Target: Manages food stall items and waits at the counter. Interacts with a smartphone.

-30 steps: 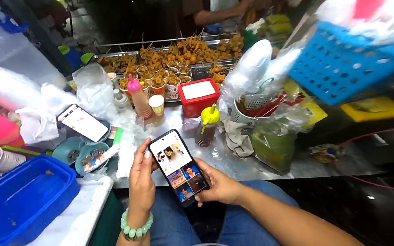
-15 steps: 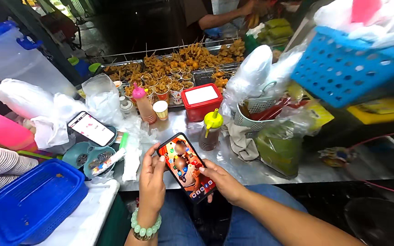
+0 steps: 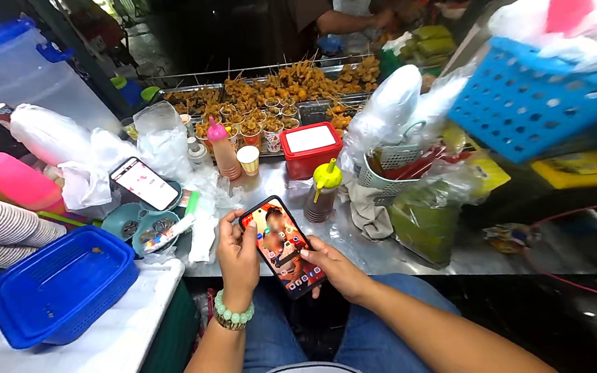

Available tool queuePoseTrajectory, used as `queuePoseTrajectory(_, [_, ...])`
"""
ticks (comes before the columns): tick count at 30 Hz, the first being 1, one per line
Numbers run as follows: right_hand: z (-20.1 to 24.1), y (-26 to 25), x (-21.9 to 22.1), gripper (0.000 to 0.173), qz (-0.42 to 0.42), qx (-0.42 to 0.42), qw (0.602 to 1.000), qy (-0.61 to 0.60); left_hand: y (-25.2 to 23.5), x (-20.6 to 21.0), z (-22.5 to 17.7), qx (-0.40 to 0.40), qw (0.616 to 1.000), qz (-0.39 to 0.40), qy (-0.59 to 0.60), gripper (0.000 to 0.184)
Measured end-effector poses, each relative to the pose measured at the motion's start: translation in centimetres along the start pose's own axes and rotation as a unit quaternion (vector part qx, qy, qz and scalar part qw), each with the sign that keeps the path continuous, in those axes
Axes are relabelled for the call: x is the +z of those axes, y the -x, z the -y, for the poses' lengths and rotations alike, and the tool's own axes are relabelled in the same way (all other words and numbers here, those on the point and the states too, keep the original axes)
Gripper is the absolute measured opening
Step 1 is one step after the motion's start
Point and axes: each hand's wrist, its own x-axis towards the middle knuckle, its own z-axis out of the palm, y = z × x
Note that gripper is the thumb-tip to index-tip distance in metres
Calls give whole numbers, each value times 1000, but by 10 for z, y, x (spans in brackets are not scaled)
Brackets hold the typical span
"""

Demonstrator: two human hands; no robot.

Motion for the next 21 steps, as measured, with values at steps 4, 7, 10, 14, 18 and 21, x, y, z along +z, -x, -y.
queuePoseTrajectory(4, [4, -1, 2, 30, -41, 15, 999, 21, 0, 0, 0, -17, 998, 33, 57, 34])
queuePoseTrajectory(7, [3, -1, 3, 45, -45, -1, 997, 57, 0, 0, -1, -24, 996, 42, 80, 36])
queuePoseTrajectory(10, [2, 0, 4, 59, -28, -5, 998, 57, -1, -2, -2, -28, 995, 42, 84, 37])
queuePoseTrajectory(14, [3, 1, 5, 53, -27, 5, 998, 51, 0, -4, -3, -35, 996, 32, 75, 36])
queuePoseTrajectory(18, [2, 1, 5, 50, -24, 10, 998, 51, 0, -5, -3, -32, 997, 23, 68, 32])
queuePoseTrajectory(21, [0, 0, 4, 34, -21, 2, 999, 40, 0, -6, -1, -29, 997, 21, 62, 30])
